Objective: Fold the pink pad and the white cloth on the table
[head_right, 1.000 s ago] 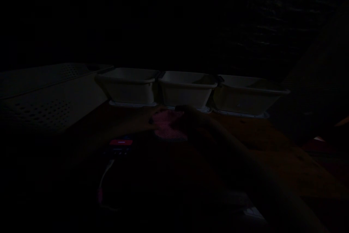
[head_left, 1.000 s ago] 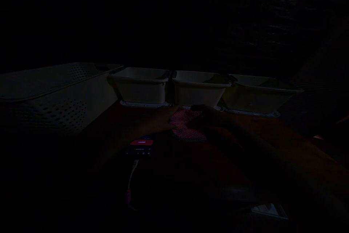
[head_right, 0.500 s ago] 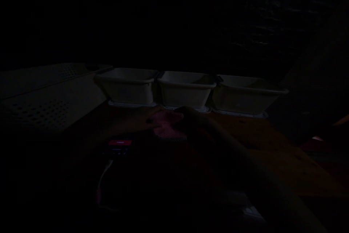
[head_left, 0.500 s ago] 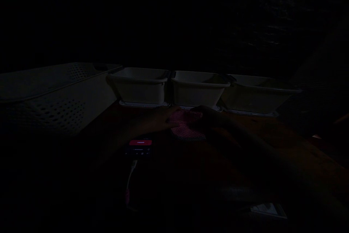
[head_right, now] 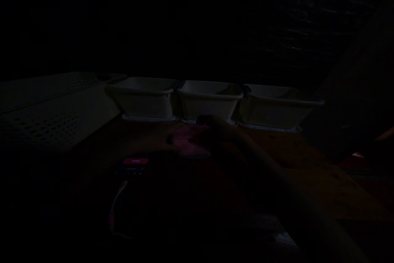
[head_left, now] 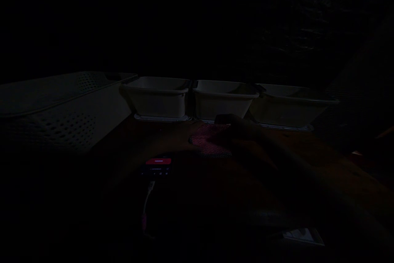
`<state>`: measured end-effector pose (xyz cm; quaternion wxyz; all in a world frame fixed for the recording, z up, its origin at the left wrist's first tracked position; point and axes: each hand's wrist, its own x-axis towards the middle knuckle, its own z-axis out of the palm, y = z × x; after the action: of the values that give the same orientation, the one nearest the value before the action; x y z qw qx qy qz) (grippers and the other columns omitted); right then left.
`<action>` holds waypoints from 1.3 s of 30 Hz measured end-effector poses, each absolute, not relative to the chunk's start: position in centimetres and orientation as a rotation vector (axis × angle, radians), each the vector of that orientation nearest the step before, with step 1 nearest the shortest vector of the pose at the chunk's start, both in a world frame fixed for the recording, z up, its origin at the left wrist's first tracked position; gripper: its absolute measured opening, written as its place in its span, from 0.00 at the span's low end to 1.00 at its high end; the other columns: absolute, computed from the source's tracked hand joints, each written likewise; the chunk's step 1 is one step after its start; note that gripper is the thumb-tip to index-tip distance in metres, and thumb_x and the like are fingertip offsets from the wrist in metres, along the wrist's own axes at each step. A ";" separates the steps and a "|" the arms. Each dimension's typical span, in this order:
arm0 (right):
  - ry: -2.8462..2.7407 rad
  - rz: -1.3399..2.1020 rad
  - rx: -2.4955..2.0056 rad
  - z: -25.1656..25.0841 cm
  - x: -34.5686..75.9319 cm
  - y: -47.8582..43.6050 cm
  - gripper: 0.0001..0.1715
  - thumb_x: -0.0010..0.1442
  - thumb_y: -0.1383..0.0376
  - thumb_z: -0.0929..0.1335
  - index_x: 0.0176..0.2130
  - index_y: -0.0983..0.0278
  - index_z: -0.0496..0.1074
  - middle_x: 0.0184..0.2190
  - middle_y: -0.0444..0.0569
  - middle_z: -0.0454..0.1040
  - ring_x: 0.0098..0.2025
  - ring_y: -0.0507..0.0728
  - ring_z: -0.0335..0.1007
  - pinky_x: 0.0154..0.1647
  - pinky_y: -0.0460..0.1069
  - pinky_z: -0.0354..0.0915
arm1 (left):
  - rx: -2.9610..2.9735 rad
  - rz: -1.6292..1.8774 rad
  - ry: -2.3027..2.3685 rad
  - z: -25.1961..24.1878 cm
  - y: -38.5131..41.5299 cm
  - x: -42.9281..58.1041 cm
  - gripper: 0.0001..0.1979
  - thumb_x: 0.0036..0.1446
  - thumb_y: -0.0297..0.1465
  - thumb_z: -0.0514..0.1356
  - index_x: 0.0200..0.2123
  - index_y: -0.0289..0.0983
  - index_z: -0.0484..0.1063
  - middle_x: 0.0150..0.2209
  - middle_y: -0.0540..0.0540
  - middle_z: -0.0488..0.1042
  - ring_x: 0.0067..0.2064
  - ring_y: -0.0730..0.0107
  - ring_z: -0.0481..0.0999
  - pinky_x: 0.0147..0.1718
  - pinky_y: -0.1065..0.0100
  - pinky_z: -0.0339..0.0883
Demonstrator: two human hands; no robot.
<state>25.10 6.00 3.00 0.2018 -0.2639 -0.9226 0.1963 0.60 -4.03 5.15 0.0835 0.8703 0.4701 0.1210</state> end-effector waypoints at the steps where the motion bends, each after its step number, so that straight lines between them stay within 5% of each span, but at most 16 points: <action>1: -2.560 0.576 -0.713 3.4 25.1 5.8 0.21 0.53 0.56 0.73 0.39 0.69 0.72 0.38 0.52 0.74 0.38 0.53 0.69 0.37 0.45 0.64 | 2.603 0.359 1.408 5.2 -4.0 0.7 0.23 0.66 0.39 0.63 0.60 0.36 0.67 0.57 0.39 0.71 0.54 0.54 0.74 0.51 0.53 0.71; 12: -2.683 0.841 -0.553 4.3 25.5 5.5 0.08 0.54 0.66 0.69 0.32 0.70 0.68 0.31 0.46 0.70 0.33 0.48 0.64 0.33 0.42 0.59 | 2.715 0.470 1.161 5.2 -3.1 0.6 0.25 0.56 0.39 0.69 0.54 0.38 0.69 0.56 0.42 0.71 0.58 0.56 0.70 0.55 0.62 0.61; 31: -2.836 0.924 -0.432 5.1 25.8 4.9 0.08 0.55 0.67 0.69 0.34 0.71 0.71 0.33 0.49 0.73 0.32 0.47 0.67 0.32 0.42 0.62 | 2.721 0.527 0.989 4.1 -2.7 0.5 0.24 0.55 0.41 0.70 0.53 0.42 0.70 0.54 0.43 0.71 0.58 0.55 0.69 0.56 0.57 0.60; 39: -2.857 0.878 -0.621 4.6 26.1 4.8 0.16 0.53 0.63 0.74 0.40 0.70 0.74 0.35 0.50 0.75 0.32 0.48 0.68 0.30 0.41 0.62 | 2.612 0.429 1.125 4.5 -2.8 0.6 0.20 0.58 0.39 0.68 0.51 0.39 0.71 0.53 0.43 0.72 0.55 0.55 0.69 0.52 0.57 0.63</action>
<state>26.13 4.82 4.63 0.0447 -0.2032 -0.9350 0.2873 0.55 -2.77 4.46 0.1324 0.9002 0.3876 0.1477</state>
